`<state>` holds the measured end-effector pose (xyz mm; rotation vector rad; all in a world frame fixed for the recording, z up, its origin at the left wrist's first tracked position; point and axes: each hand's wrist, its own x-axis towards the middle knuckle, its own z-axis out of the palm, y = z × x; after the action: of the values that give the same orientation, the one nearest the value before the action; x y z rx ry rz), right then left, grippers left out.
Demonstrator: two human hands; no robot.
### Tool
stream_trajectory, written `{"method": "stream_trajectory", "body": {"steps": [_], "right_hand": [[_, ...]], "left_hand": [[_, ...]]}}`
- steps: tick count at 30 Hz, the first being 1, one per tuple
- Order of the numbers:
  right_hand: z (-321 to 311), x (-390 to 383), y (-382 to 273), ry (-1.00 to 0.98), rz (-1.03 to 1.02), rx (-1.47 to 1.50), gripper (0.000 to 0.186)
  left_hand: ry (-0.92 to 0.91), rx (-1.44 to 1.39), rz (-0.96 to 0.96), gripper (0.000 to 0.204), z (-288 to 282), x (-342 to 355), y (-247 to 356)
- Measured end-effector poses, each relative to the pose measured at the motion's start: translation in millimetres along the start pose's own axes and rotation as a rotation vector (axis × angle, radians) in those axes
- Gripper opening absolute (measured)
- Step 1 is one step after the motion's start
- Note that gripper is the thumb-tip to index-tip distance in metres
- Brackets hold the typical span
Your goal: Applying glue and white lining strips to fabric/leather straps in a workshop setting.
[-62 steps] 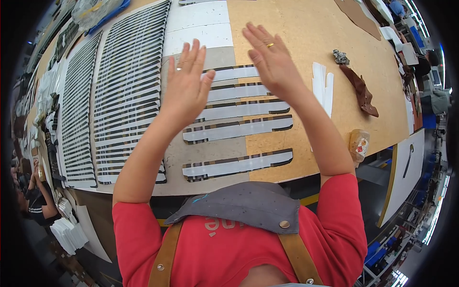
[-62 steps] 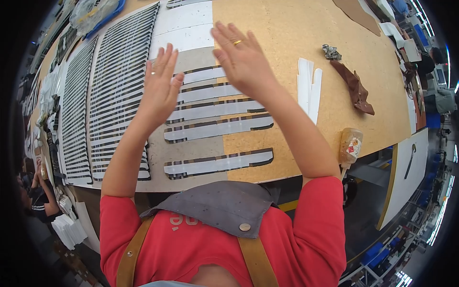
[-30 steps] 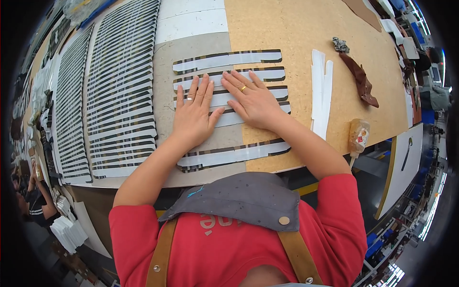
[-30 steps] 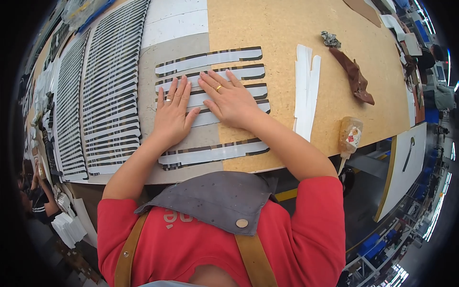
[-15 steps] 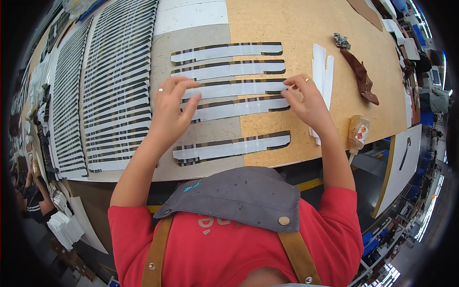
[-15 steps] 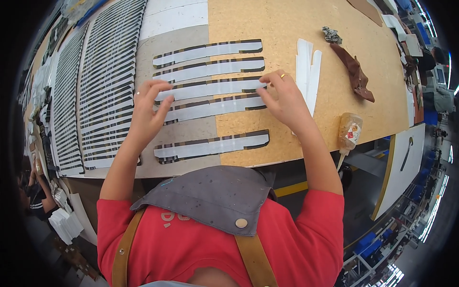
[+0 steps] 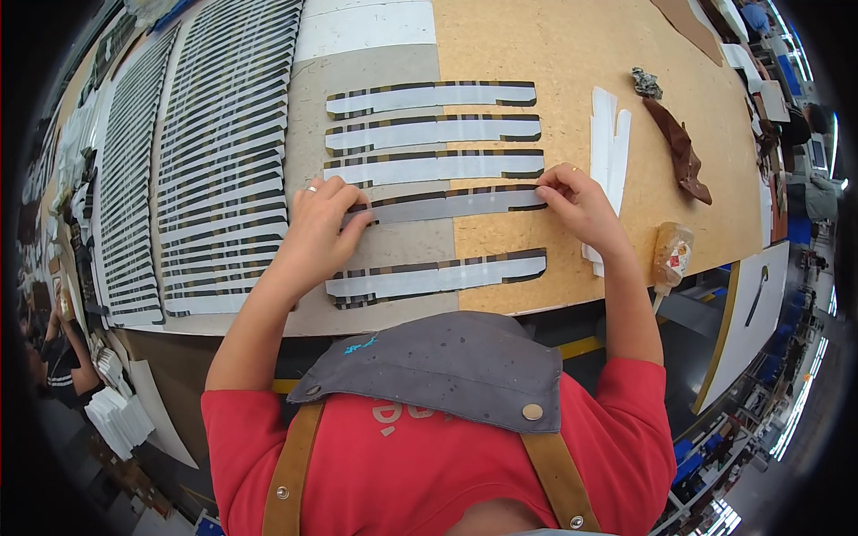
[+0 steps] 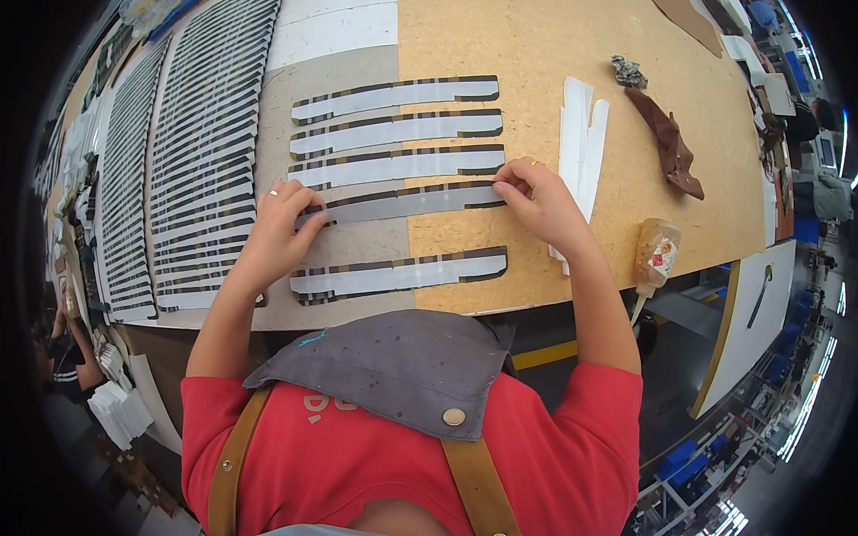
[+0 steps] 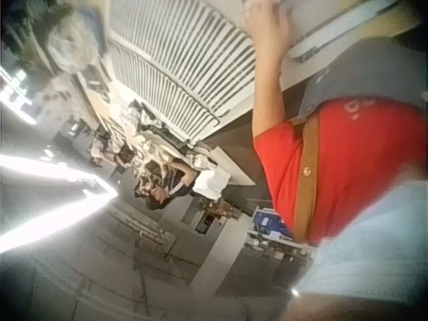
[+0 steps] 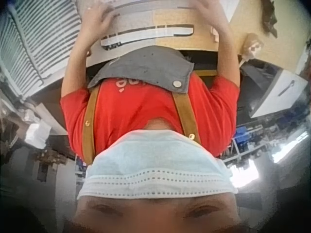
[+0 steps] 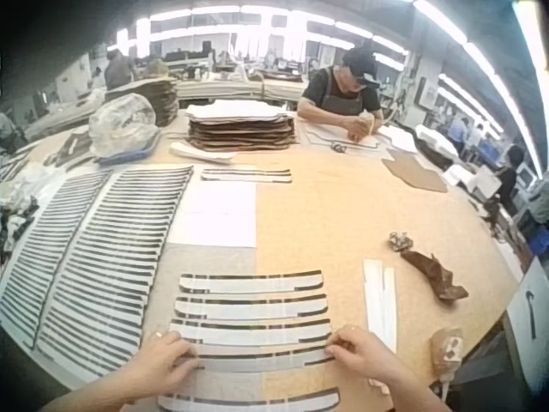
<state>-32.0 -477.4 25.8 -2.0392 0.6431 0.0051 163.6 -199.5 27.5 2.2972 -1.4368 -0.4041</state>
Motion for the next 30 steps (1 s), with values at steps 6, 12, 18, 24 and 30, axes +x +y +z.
{"method": "stream_trajectory", "body": {"steps": [6,12,18,24,30], "right_hand": [[0,18,-9,0.053,0.009,-0.032,0.014],[0,31,-7,-0.008,0.024,-0.122,0.012],[-2,33,-4,-0.017,-0.030,-0.131,0.009],[-5,32,-10,-0.060,0.059,-0.119,0.012],[-3,34,-11,-0.054,0.077,-0.150,0.011]], "left_hand": [[0.091,-0.401,-0.347,0.015,-10,10,-7],[0.047,-0.264,-0.425,0.019,-11,17,-9],[0.130,-0.274,-0.345,0.021,-6,12,-17],[0.080,-0.279,-0.392,0.021,-8,14,-18],[0.072,-0.248,-0.380,0.021,-8,15,-21]]}}
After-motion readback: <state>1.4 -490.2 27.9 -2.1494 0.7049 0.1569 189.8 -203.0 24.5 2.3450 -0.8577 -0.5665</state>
